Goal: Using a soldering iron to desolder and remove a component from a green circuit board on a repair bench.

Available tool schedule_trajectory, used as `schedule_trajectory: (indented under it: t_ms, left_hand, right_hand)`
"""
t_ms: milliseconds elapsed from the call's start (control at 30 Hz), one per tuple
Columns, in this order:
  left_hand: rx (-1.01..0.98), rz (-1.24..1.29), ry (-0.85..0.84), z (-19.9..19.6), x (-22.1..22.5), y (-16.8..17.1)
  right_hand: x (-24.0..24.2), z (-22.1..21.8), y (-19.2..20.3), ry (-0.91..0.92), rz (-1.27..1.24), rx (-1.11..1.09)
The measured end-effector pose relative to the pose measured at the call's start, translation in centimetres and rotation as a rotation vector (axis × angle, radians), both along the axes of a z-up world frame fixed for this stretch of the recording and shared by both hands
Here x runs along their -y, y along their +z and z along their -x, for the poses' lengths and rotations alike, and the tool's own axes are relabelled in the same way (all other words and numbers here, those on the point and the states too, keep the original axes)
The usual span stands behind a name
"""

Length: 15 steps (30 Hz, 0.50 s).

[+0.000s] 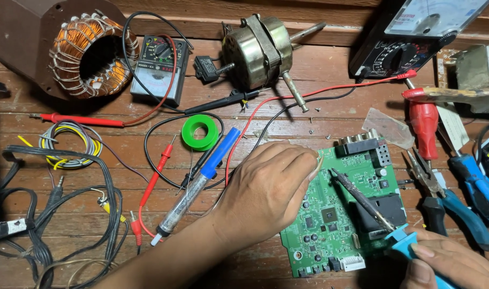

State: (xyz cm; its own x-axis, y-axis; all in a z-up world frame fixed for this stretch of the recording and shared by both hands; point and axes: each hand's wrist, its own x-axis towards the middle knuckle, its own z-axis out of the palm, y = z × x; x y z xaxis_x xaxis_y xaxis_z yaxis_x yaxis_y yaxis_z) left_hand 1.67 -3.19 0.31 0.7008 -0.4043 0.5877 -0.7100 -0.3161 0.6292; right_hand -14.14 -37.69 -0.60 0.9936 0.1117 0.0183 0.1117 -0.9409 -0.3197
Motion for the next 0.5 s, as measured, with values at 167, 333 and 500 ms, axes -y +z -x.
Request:
schedule_trajectory:
  t_ms: [167, 333, 500]
  left_hand:
    - [-0.010, -0.005, -0.006, 0.0, -0.1, 0.0]
    - [-0.004, -0.007, -0.002, 0.0, 0.0, 0.0]
    - [-0.001, -0.013, -0.002, 0.0, 0.0, -0.1]
  right_hand:
    - [7.9, -1.2, -2.2, 0.345, -0.055, -0.372]
    - [7.4, -1.8, -1.8, 0.457, -0.078, -0.391]
    - [5.8, -1.4, -1.1, 0.433, -0.061, -0.288]
